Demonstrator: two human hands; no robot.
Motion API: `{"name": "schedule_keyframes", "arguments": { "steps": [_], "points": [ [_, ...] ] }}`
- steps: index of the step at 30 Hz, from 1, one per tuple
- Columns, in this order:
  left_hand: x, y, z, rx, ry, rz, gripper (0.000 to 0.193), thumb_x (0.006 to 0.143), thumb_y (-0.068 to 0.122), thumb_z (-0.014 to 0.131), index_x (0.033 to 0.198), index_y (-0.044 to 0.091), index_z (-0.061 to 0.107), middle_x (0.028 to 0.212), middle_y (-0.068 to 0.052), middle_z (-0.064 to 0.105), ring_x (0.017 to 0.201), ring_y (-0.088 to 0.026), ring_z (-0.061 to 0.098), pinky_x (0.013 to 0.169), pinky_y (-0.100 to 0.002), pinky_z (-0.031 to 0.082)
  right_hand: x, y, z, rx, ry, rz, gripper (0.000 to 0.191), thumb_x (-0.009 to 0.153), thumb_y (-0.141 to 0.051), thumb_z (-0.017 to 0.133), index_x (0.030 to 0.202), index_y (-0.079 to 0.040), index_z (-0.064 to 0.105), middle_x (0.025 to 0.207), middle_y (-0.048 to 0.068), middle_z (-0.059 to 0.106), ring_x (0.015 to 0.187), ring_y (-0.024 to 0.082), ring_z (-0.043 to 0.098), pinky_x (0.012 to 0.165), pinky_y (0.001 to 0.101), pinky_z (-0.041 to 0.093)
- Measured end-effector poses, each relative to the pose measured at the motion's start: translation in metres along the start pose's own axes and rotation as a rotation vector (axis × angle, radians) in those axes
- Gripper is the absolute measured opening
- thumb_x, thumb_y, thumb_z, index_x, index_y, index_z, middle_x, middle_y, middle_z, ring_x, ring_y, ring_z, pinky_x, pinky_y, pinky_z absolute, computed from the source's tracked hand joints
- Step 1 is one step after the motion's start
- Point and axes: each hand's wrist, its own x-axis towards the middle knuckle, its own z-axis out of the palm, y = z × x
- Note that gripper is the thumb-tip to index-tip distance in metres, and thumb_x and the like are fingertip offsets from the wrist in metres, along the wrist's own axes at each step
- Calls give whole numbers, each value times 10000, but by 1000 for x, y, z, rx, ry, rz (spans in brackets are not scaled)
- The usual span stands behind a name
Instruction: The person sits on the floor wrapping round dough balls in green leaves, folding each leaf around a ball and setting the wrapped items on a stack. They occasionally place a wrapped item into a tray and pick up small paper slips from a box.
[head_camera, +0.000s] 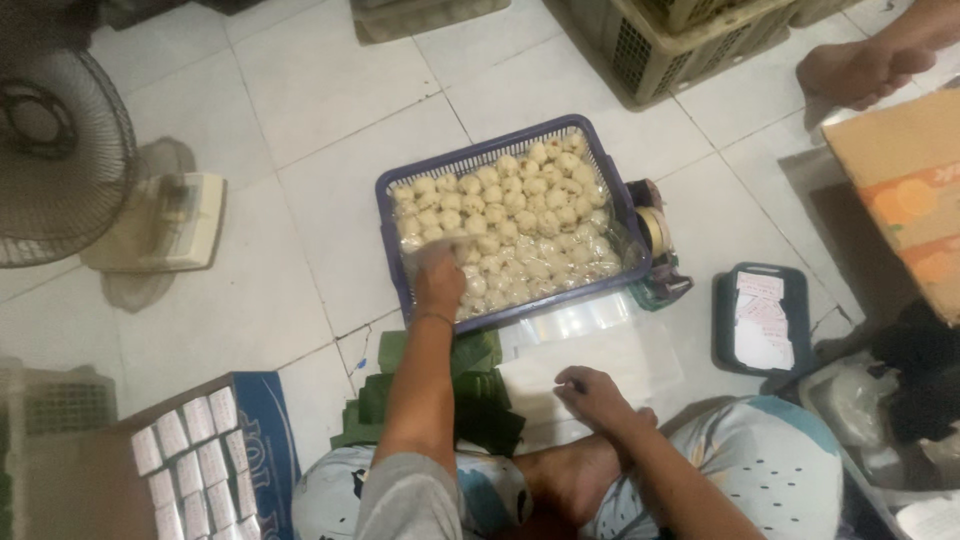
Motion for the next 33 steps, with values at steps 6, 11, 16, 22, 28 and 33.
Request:
{"name": "schedule_keyframes", "arguments": {
  "steps": [6,11,16,22,28,33],
  "points": [
    [10,-9,-4,34,-173,-4,223,830,59,641,1036,33,721,1066,-222,716,985,-414,680,882,-492,562,3,6,-1,-23,9,-42,263,870,-243,724,1046,-48,746,755,100,721,669,174,653,638,336,542],
    [6,-17,-13,351,-573,274,176,822,-14,632,946,51,739,1073,-190,730,997,-369,712,857,-470,594,5,-10,1,-53,237,-406,224,911,-187,689,1063,-28,731,952,169,739,846,297,716,760,370,567],
    [-1,-10,-48,56,-543,-46,208,829,49,722,1034,16,730,1070,-241,732,984,-383,709,862,-440,586,33,-65,-3,-389,541,-802,468,855,-98,651,1316,-30,617,1344,216,564,1272,435,491,1066,526,403],
    [-57,23,-63,-1175,-228,-805,460,842,49,785,1269,-11,622,1215,-161,710,1030,-238,721,859,-342,607,45,-94,-5,-502,398,-755,460,844,-254,746,1234,-41,626,1208,168,600,1210,388,499,1141,524,339],
    [-121,26,-48,-1401,-72,-893,523,824,52,798,1277,-60,561,1135,-128,663,1009,-241,670,841,-363,591,36,-101,-12,-392,389,-799,437,830,-205,743,1229,-53,648,1222,165,614,1190,383,535,1079,476,413],
    [-142,50,-37,-1380,-14,-856,480,836,57,806,1239,13,548,1130,-98,673,1028,-206,662,882,-318,554,-6,-120,-7,-93,413,-878,482,867,-136,723,1338,-69,639,1308,180,599,1226,363,567,1032,444,472]
  ]
}}
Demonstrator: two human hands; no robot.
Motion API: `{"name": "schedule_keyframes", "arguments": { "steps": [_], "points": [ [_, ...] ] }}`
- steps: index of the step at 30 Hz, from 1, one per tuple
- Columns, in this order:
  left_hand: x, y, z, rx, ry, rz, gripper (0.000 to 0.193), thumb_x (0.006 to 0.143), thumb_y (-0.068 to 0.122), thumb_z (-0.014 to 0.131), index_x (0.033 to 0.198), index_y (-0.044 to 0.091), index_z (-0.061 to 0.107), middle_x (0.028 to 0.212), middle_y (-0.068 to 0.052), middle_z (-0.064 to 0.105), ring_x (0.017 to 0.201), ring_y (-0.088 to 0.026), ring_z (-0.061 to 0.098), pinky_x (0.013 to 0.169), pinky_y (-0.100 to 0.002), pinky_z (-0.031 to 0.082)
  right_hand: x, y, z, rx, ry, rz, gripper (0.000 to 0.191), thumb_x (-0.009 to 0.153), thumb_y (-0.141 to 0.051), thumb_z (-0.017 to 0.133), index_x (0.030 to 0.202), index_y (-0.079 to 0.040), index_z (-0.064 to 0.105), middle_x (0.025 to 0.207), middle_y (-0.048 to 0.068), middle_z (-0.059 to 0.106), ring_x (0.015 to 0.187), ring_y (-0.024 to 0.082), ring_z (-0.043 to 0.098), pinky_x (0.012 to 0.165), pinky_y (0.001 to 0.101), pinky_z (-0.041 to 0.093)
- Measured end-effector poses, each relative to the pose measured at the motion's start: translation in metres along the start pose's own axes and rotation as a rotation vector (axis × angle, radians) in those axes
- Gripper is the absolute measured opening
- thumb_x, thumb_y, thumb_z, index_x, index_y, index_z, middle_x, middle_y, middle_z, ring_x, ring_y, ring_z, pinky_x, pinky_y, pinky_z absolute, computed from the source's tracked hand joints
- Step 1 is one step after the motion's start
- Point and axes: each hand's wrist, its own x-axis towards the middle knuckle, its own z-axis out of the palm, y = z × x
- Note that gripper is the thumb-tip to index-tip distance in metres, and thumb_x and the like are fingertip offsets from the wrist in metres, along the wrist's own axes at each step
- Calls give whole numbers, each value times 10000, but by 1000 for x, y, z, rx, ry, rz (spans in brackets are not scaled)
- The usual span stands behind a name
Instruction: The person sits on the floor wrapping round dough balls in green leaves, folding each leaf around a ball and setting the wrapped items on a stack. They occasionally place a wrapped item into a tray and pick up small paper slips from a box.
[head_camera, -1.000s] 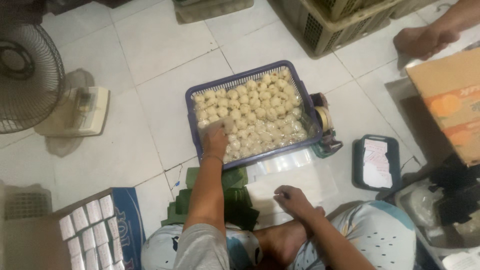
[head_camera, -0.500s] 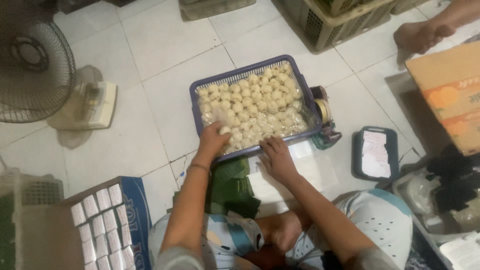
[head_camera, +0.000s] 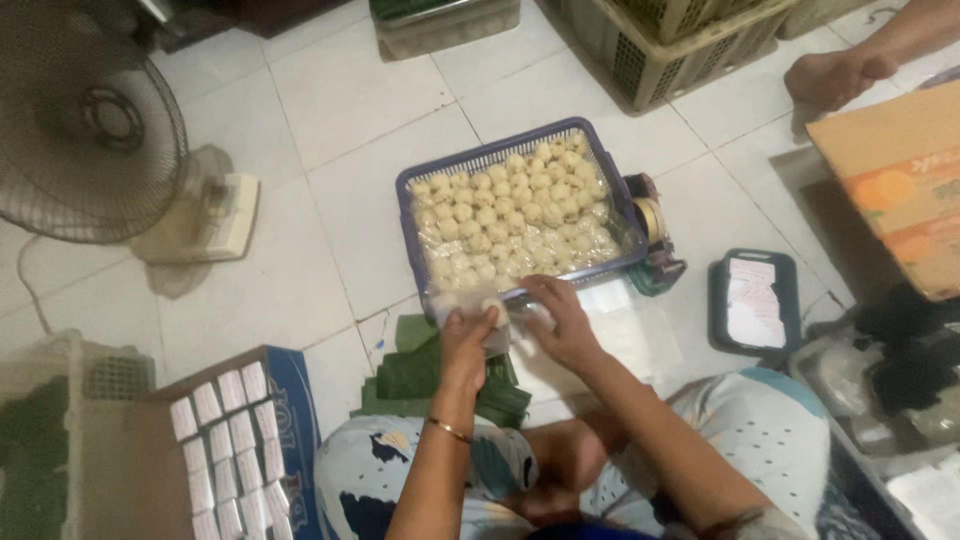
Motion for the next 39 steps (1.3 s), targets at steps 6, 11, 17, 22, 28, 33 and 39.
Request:
{"name": "schedule_keyframes", "arguments": {
  "steps": [6,11,17,22,28,33,39],
  "points": [
    [-40,7,22,-221,-251,-66,328,938,88,724,1205,-71,617,1153,-134,691,1057,-220,663,976,-340,546,-14,-54,-17,270,31,121,439,901,-108,764,1327,-89,657,1284,104,670,1152,240,658,929,330,559],
    [-87,49,30,-344,-449,26,448,859,-6,599,1306,-14,621,1309,-110,663,1236,-224,605,1080,-334,469,-21,-76,-34,276,32,182,502,868,-64,785,1359,-58,678,1228,110,668,1002,204,627,853,317,534],
    [-129,96,47,193,-381,269,643,1006,123,545,1604,105,310,1576,-50,444,1378,-154,481,1146,-331,387,-29,-110,-41,507,71,167,560,876,-98,772,1378,-12,539,1223,128,676,1109,184,651,970,301,537],
    [-153,105,63,94,-486,153,836,979,339,633,1665,145,195,1488,-288,459,1284,-323,541,1097,-453,469,-36,-140,-48,453,57,-26,351,915,-19,701,1255,11,623,1286,159,668,1248,214,636,1063,335,515],
    [-173,109,67,-847,-643,-81,933,1015,763,263,1685,122,156,1633,-308,306,1435,-421,437,1177,-517,417,-46,-158,-46,649,117,135,406,912,15,697,1302,26,584,1234,139,631,1169,179,634,983,297,528],
    [-183,112,70,-661,-573,-95,766,1000,700,145,1628,281,281,1634,-290,322,1463,-431,412,1192,-513,421,-50,-164,-48,447,101,60,314,933,15,730,1239,13,657,1155,122,713,970,167,689,817,268,571],
    [-186,113,67,-815,-615,-146,662,1060,632,263,1574,221,338,1662,-308,300,1462,-427,424,1180,-518,416,-48,-174,-56,536,70,129,274,916,4,692,1187,19,647,1171,128,672,1011,169,694,719,246,593]
  ]
}}
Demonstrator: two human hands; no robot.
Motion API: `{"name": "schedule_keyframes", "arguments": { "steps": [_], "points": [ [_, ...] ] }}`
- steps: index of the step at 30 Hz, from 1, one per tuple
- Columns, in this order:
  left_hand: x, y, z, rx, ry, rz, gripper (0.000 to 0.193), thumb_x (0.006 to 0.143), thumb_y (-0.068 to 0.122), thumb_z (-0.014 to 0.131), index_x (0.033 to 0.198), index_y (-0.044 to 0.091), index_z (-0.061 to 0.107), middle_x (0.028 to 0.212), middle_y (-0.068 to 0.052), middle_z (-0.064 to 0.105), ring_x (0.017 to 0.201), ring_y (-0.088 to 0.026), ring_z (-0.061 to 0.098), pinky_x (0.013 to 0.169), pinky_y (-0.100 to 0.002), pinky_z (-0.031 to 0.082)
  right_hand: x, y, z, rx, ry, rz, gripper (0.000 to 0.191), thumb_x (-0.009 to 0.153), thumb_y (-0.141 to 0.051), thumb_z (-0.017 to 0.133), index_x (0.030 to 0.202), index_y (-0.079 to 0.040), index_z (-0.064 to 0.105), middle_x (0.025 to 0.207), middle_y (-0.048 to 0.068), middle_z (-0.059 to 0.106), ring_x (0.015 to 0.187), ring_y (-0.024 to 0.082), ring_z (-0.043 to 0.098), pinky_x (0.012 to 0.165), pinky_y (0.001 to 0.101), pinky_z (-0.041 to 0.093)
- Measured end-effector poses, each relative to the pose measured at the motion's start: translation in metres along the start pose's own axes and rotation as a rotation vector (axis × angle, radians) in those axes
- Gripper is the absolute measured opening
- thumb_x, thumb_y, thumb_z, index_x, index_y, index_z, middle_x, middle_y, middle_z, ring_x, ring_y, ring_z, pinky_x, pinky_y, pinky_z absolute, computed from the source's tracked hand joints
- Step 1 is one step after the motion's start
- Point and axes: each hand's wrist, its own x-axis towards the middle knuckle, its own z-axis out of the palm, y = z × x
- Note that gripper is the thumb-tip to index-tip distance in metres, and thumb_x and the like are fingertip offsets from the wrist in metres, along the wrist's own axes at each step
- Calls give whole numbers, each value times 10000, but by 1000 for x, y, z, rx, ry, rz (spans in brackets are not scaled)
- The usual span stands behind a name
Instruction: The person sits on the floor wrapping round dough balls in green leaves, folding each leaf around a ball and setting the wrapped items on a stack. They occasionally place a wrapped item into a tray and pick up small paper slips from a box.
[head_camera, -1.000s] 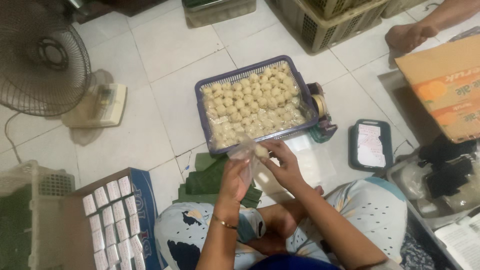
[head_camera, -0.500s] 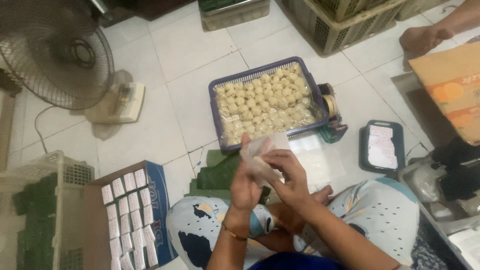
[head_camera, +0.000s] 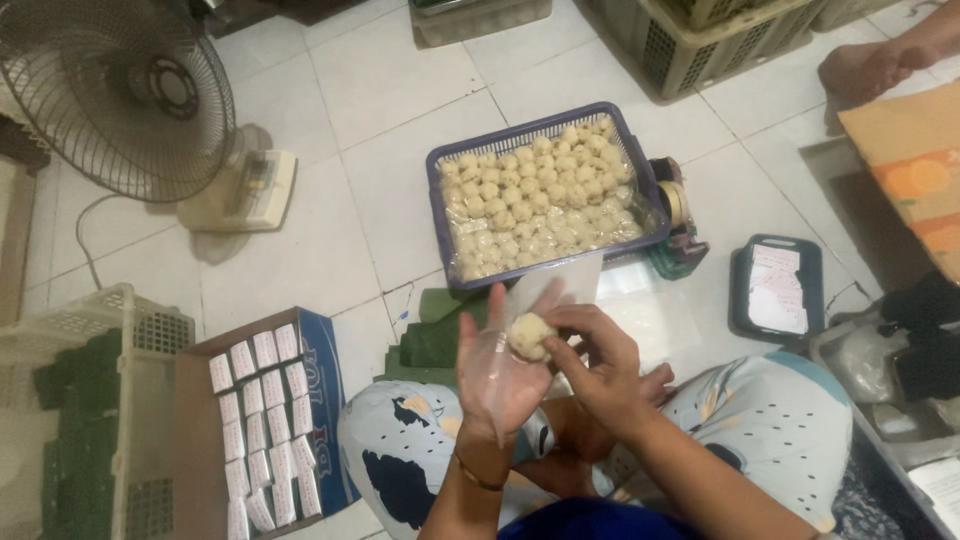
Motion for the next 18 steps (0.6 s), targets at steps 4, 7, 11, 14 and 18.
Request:
{"name": "schedule_keyframes", "arguments": {
  "steps": [4,7,11,14,18],
  "points": [
    [2,-4,-7,-10,27,-23,625,1052,557,442,1602,267,375,1654,-304,326,1431,-391,450,1172,-506,445,5,0,-1,-101,9,-80,252,934,-13,707,1179,17,658,1139,126,684,998,167,681,775,265,565],
    [7,-9,-17,-101,-100,-37,730,966,651,502,1579,270,392,1580,-283,373,1397,-390,469,1152,-536,445,6,4,-4,-213,13,-90,249,921,-45,743,1159,6,691,1112,118,719,947,155,696,777,270,567],
    [15,-22,-34,455,74,61,792,1020,572,523,1636,123,305,1632,-283,364,1444,-356,457,1209,-501,396,4,10,-12,-326,-11,-52,261,918,-50,676,1170,0,725,1098,98,750,969,146,725,857,273,581],
    [21,-29,-41,739,298,201,797,1057,502,558,1577,-77,387,1524,-371,500,1305,-446,554,1096,-537,512,9,17,-19,-91,-84,262,353,1019,-129,483,1275,-1,691,1172,114,715,925,180,662,794,262,540],
    [22,-29,-43,1174,343,377,762,1019,341,522,1648,112,157,1593,-167,386,1364,-278,510,1127,-381,471,22,31,-19,-202,-197,6,301,928,-51,612,1189,71,698,1203,150,660,1104,257,626,979,368,428]
  ]
}}
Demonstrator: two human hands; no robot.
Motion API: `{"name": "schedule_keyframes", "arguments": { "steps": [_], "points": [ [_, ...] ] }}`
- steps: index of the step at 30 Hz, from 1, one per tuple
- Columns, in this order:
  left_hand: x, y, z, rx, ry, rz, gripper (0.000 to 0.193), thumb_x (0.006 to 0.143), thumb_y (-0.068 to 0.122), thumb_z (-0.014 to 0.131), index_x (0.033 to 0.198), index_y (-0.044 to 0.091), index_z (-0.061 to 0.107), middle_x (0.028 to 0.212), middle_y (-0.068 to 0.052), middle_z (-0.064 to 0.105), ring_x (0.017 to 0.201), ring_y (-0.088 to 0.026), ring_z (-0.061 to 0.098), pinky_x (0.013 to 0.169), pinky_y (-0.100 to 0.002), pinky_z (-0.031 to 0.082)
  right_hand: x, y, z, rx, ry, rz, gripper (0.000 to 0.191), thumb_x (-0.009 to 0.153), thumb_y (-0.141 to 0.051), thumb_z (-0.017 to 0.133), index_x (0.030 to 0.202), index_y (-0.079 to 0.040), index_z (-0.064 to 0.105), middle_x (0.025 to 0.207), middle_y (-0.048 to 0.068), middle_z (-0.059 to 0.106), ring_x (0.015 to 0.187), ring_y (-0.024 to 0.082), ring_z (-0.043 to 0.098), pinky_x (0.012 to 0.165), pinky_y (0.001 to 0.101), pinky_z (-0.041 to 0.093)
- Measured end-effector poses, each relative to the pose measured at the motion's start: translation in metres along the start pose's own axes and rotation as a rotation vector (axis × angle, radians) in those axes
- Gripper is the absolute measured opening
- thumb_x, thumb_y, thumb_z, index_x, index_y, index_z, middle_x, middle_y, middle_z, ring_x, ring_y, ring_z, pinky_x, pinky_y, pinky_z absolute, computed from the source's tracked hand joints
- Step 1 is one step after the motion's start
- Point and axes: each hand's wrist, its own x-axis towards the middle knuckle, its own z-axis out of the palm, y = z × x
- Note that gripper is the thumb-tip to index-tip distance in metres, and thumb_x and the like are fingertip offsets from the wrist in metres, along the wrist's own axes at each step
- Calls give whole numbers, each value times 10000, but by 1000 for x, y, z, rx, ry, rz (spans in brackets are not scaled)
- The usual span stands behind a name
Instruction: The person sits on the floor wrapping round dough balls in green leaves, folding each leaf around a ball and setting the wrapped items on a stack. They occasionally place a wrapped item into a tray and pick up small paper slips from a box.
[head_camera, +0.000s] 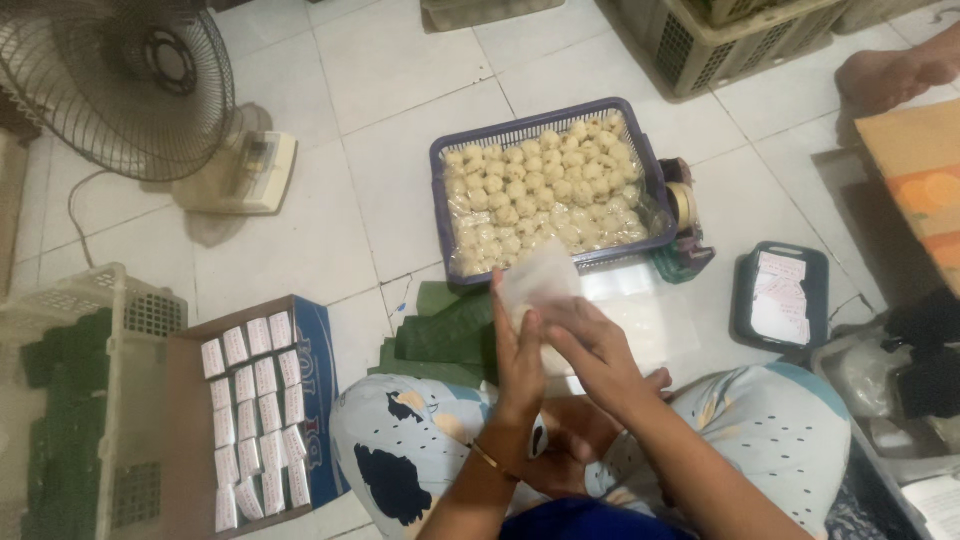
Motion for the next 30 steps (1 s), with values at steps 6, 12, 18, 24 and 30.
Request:
{"name": "schedule_keyframes", "arguments": {
  "steps": [6,12,18,24,30],
  "points": [
    [2,-19,6,-248,48,34,700,987,73,591,1581,22,225,1373,-226,558,1198,-254,590,1034,-371,511,11,10,4,-118,291,264,350,848,-95,788,1156,20,672,1051,76,634,948,205,616,782,308,519],
    [12,-53,8,-349,-10,-141,439,972,32,562,1389,-96,515,1222,-172,659,1124,-262,653,1002,-380,561,6,10,-1,38,70,194,638,795,-62,763,1368,-10,487,1222,111,677,1102,195,662,963,312,527],
    [17,-61,1,-281,-148,-156,504,952,96,512,1423,-80,546,1220,-124,685,1088,-196,638,910,-323,508,8,23,-2,10,71,249,471,849,-110,784,1274,-21,600,1260,127,701,1151,224,677,992,340,550],
    [20,-87,6,-495,29,-286,365,1022,129,576,1288,-120,574,1134,-147,685,1005,-212,669,879,-339,550,2,46,2,-341,194,142,614,766,-120,820,1341,-37,624,1306,199,617,1180,288,595,1016,385,474],
    [14,-133,13,-610,205,-437,414,1114,364,540,1355,26,534,1132,-108,605,931,-175,603,795,-323,494,-13,99,18,-37,136,229,543,835,-64,743,1362,0,630,1406,184,634,1348,290,562,1092,389,454]
  ]
}}
